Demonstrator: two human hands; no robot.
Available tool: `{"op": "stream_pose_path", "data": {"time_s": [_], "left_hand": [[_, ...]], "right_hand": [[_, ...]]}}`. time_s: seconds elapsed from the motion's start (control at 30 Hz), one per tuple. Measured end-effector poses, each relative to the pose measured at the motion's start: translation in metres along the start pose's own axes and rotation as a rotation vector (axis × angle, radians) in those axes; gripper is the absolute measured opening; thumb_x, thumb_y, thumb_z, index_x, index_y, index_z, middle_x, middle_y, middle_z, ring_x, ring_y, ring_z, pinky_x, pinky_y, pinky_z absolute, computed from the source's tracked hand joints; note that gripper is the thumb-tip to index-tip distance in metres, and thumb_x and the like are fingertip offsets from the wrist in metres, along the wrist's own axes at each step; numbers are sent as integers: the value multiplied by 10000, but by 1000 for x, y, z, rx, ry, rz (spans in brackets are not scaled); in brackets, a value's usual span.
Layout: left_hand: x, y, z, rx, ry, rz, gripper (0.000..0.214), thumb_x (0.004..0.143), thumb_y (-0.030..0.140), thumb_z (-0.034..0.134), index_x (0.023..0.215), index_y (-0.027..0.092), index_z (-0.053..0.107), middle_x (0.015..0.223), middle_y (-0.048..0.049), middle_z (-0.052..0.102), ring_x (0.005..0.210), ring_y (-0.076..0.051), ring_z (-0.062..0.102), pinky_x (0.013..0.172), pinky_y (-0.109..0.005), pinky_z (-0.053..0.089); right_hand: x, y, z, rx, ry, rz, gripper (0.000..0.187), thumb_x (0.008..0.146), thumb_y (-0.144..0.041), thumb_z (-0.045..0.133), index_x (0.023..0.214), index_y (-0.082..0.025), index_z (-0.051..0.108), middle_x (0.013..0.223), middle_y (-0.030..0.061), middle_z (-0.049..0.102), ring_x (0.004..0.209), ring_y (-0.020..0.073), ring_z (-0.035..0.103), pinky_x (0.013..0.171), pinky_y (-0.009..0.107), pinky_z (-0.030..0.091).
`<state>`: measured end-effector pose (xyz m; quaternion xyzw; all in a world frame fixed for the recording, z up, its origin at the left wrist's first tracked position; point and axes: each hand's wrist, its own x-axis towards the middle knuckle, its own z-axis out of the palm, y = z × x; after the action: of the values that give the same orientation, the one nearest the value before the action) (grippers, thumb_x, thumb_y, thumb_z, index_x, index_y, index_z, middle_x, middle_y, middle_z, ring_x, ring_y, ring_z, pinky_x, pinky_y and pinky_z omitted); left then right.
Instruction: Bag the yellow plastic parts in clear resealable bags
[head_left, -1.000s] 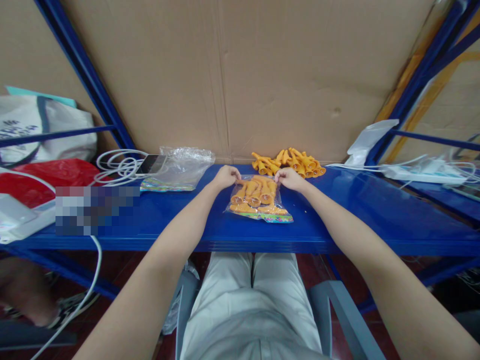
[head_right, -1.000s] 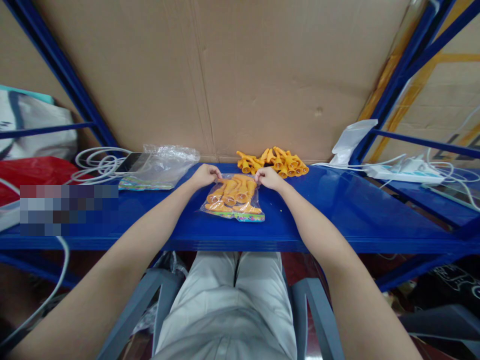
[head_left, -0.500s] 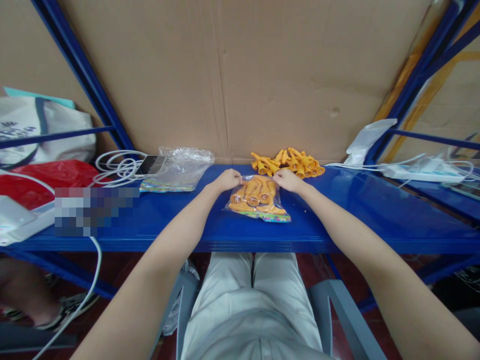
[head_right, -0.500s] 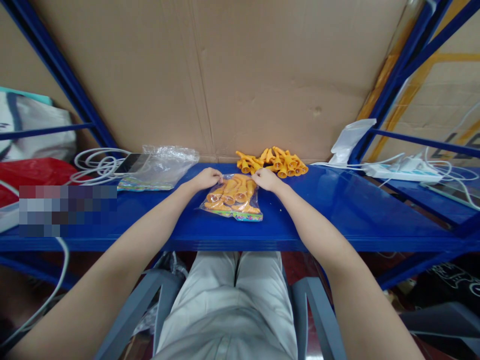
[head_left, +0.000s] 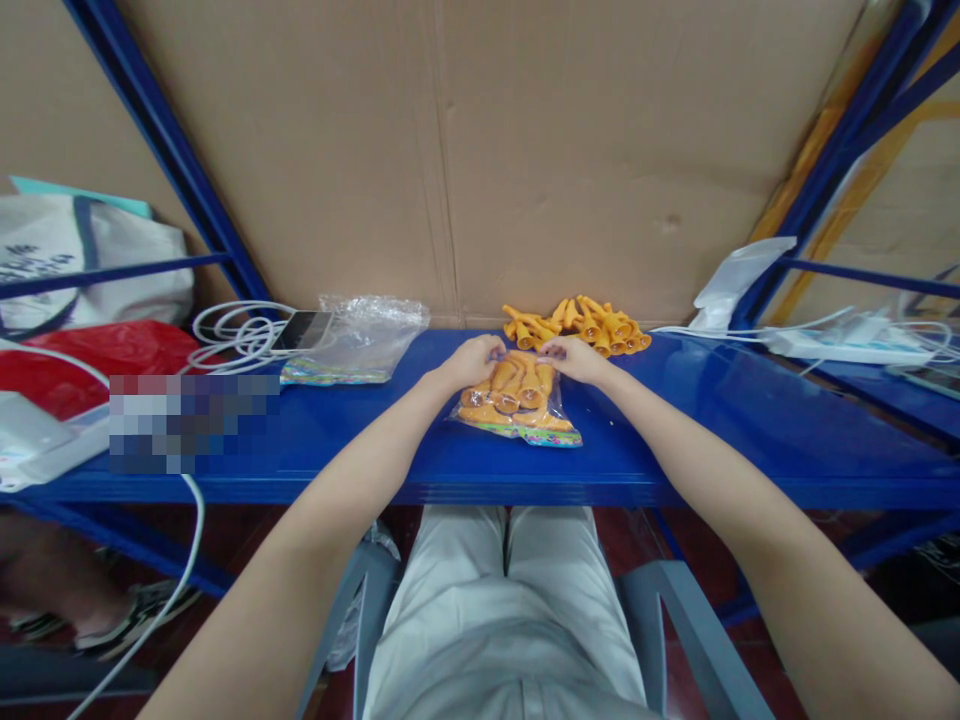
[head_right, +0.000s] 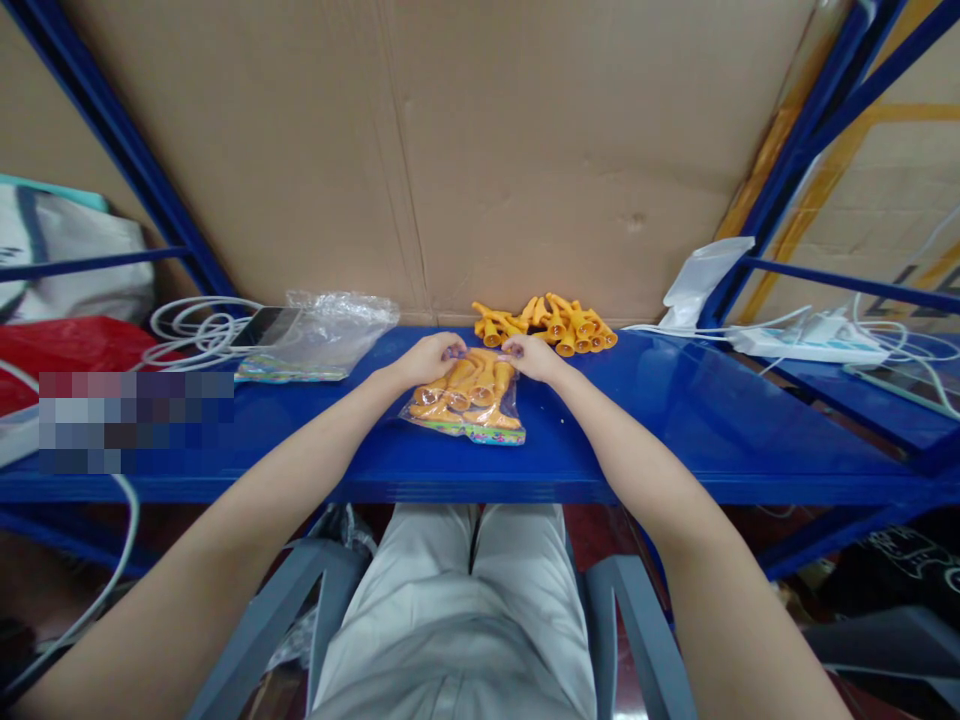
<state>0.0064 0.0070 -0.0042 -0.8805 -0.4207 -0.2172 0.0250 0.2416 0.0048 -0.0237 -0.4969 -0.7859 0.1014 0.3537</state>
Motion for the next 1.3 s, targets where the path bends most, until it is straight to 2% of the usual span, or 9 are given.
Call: {"op": "stream_pose_path", "data": {"time_s": [0.07, 0.2, 0.37, 0.53, 0.67, 0.77, 0.93, 1.1, 1.3], "left_hand": [[-1, 3, -4, -21, -33, -37, 403, 786, 96, 470, 1093, 173, 720, 1026, -66, 754, 935, -205, 703, 884, -302, 534], [-3, 6, -11, -67, -107, -102, 444, 867, 188, 406, 1203, 202, 697, 1271, -47, 692, 1184, -229, 636, 1052, -325, 445], [-1, 4, -7, -241, -237, -70, 507, 888, 266, 377, 1335, 230, 614, 1420, 1, 569, 1307, -183, 546, 1116, -298, 377], [-1, 1, 1, -281, -154, -29, 480, 875, 263, 381, 1236, 217, 695, 1340, 1, 635, 1285, -197, 568, 1117, -313, 387], [-3, 8, 2, -258, -124, -27, 459, 862, 233, 394, 1168, 230, 737, 1276, 23, 680, 1242, -205, 602, 1095, -311, 416], [-4, 17, 2, -258, -116, -15, 458, 882, 229, 378, 1163, 232, 740, 1267, 31, 686, 1227, -194, 612, 1093, -302, 418], [-5, 27, 3, -263, -98, 11, 455, 911, 222, 360, 1163, 207, 738, 1259, 9, 693, 1234, -194, 608, 1103, -306, 409], [-8, 26, 6, -308, -34, 48, 433, 939, 254, 363, 1162, 195, 730, 1246, -13, 703, 1204, -205, 629, 1074, -331, 444], [-9, 26, 5, -352, 143, 145, 417, 972, 293, 365, 1251, 212, 664, 1271, -21, 693, 1212, -193, 622, 1082, -350, 435]], "right_hand": [[-1, -5, -2, -20, -24, 40, 121, 790, -243, 707, 857, -144, 690, 770, 47, 695, 701, 167, 626, 707, 288, 518], [-5, -18, -5, -31, -100, 137, 108, 818, -239, 679, 806, -131, 689, 702, 43, 684, 621, 149, 600, 640, 264, 494], [-14, -35, -11, 70, -317, 187, 292, 881, -359, 624, 673, -154, 623, 608, 23, 641, 515, 108, 538, 551, 236, 455], [-19, -45, -20, 192, -447, 259, 396, 922, -434, 585, 644, -152, 595, 585, 18, 603, 459, 70, 476, 460, 197, 376], [-16, -41, -19, 450, -335, 466, 459, 1011, -480, 373, 783, -164, 617, 618, 52, 628, 512, 115, 550, 441, 205, 419], [-15, -38, -12, 628, -246, 561, 347, 1017, -403, 399, 901, -164, 621, 750, 71, 686, 644, 136, 632, 575, 226, 540], [-18, -43, -5, 824, -334, 584, 199, 960, -291, 550, 1028, -134, 652, 886, 90, 717, 770, 139, 675, 786, 262, 583], [-22, -59, -9, 969, -404, 640, 221, 982, -218, 474, 1099, -143, 645, 803, 53, 724, 658, 107, 659, 677, 193, 577], [-20, -64, -14, 1030, -466, 646, 239, 926, -154, 505, 1129, -149, 630, 757, 30, 726, 579, 105, 643, 633, 190, 570]]}}
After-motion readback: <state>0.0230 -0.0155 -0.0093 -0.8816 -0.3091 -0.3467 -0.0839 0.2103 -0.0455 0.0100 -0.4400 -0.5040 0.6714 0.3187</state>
